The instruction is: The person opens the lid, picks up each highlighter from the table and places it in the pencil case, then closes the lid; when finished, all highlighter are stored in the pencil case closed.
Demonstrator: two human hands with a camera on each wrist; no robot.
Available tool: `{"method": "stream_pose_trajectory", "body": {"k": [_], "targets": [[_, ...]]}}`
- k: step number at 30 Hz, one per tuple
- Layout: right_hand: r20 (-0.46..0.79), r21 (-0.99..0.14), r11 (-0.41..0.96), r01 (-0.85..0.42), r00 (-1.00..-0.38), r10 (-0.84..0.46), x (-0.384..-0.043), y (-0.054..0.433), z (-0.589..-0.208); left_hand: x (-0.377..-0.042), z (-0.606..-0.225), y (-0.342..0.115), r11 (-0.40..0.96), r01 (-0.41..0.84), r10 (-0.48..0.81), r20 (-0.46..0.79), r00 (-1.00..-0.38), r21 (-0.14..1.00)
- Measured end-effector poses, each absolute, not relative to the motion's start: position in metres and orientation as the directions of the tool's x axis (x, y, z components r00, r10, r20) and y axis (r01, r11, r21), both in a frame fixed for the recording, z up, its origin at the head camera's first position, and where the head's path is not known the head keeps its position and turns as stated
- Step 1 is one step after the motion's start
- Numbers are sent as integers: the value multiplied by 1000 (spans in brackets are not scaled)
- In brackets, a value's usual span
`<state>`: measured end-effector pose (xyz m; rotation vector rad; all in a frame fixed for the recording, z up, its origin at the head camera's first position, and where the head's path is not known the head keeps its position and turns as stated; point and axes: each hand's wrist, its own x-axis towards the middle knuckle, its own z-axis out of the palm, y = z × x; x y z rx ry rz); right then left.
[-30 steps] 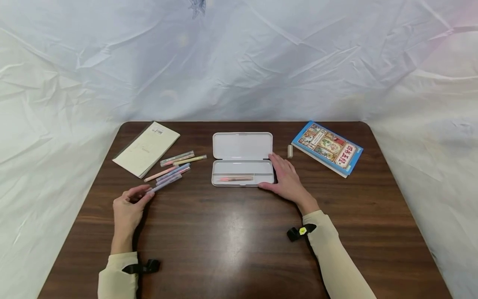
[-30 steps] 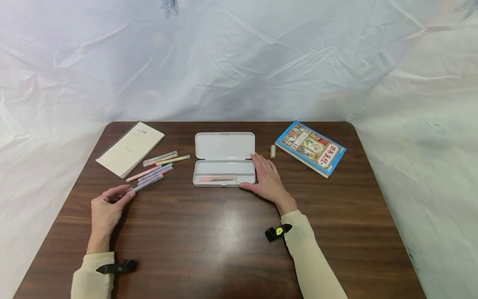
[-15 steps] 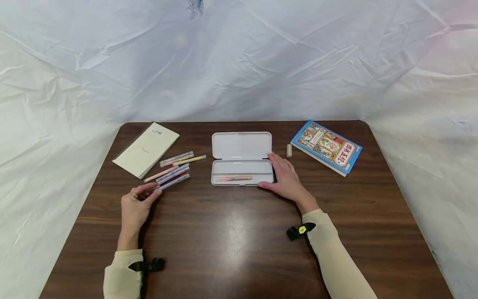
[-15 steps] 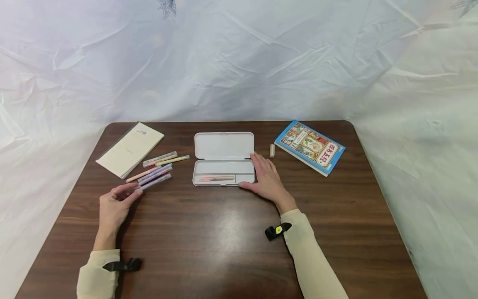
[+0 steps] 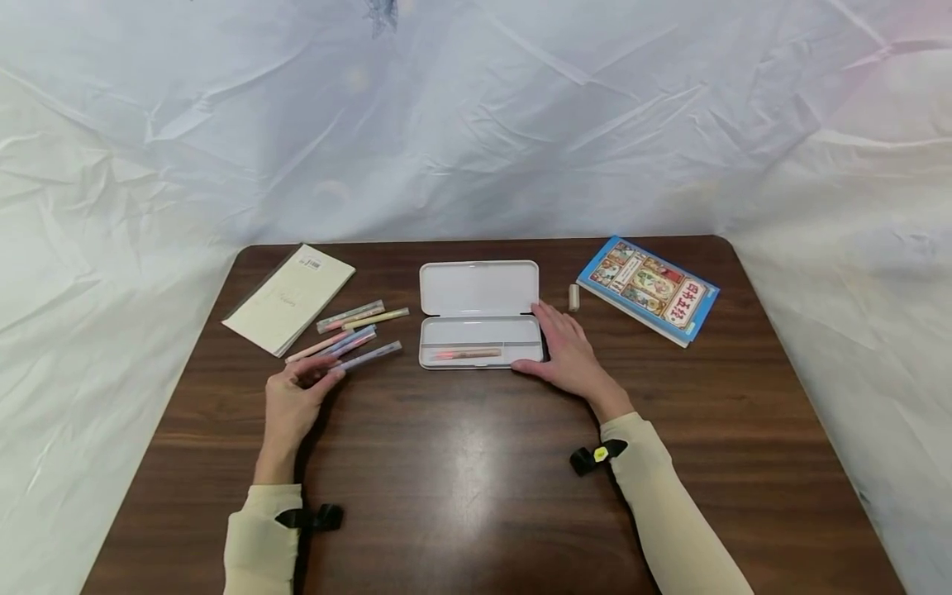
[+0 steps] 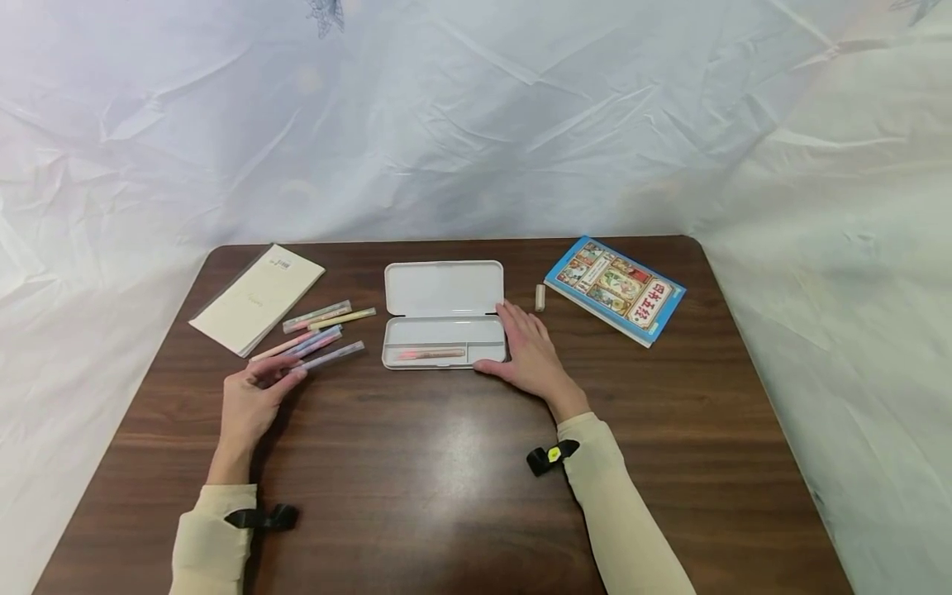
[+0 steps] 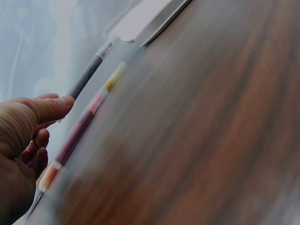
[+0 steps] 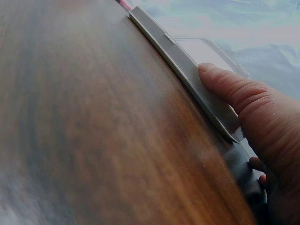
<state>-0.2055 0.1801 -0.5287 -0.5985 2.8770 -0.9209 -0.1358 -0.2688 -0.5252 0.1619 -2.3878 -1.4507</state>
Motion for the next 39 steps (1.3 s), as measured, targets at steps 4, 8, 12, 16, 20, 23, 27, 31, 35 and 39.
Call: {"method": "stream_pose_trajectory", "body": {"k": [4, 8, 12, 16, 20, 23, 27, 31, 35, 39], "targets": [[62, -562, 750, -349, -922, -383, -206, 180, -529, -141, -523, -259, 430, 114, -245, 238, -940, 895], [67, -559, 749, -355, -920, -386, -206, 180, -527, -143, -509, -244, 390, 151, -198, 243, -950, 908], [72, -563, 745, -359, -919, -388, -206, 179, -528, -144, -494, -228, 392, 172, -142, 243, -960, 904], [71, -571, 741, -353, -921, -383, -206, 179, -528, -149, -497, -218, 421, 184, -101, 248, -964, 888], [77, -570, 740, -357, -920, -385, -206, 178, -527, -156, -511, -212, 429, 197, -73, 251, -965, 882], [78, -567, 741, -360, -919, -387, -205, 178, -527, -160, -518, -208, 417, 207, -48, 249, -967, 885], [72, -565, 745, -356, -920, -385, -204, 179, -528, -166, -520, -197, 410, 226, -1, 248, -969, 884], [63, -570, 745, -346, -923, -380, -203, 178, -528, -172, -520, -186, 440, 258, 50, 264, -963, 860], [62, -569, 747, -342, -925, -376, -203, 178, -528, -176, -520, -177, 501, 258, 74, 256, -964, 826], [66, -564, 750, -346, -924, -377, -204, 179, -528, -176, -520, -170, 552, 237, 91, 224, -970, 800]]}}
